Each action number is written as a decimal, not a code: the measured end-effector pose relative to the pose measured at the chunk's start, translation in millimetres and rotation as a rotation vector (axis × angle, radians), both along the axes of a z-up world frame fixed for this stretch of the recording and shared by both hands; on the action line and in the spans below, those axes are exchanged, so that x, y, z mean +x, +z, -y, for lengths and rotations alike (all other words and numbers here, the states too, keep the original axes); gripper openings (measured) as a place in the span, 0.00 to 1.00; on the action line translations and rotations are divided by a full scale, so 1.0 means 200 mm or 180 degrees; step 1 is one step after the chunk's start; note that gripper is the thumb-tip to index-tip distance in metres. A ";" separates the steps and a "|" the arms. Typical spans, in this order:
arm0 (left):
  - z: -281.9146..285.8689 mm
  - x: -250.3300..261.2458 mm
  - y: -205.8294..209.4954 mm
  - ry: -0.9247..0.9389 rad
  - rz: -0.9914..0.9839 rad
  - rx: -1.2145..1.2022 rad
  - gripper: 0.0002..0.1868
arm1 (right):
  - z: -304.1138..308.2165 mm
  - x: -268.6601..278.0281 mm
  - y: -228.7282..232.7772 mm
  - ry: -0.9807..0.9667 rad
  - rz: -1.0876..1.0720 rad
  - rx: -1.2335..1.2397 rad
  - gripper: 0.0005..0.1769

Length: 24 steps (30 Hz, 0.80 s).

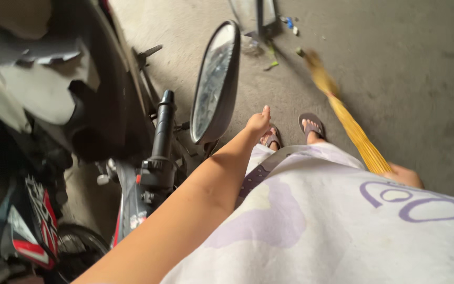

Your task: The person sweeps debris from a concrete floor using a broom and gathers it into a dustpan while standing near a motorcycle and a pile of clothes.

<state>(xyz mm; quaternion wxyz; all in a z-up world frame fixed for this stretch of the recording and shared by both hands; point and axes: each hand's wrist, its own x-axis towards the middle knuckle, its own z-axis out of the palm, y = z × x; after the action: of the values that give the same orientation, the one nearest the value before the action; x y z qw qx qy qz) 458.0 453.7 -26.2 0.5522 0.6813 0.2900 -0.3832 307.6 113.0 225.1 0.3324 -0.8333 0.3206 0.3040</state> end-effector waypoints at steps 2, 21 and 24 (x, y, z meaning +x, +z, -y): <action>0.04 -0.04 -0.02 -0.0227 -0.0022 -0.0048 0.39 | -0.03 -0.13 0.01 -0.0186 -0.0131 0.0007 0.22; 0.04 -0.04 0.08 -0.0777 0.0280 0.0281 0.27 | -0.40 0.67 -0.78 -0.1873 -0.1386 0.2037 0.07; 0.10 0.00 0.08 -0.0770 0.0156 0.0336 0.27 | -0.23 0.63 -0.57 -0.1861 -0.1164 0.2175 0.08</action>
<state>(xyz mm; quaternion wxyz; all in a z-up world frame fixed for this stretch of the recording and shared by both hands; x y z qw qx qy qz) 459.0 434.6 -9.4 0.4722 0.7486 0.2119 -0.4144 433.7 158.6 111.0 0.5967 -0.4844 0.4763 0.4272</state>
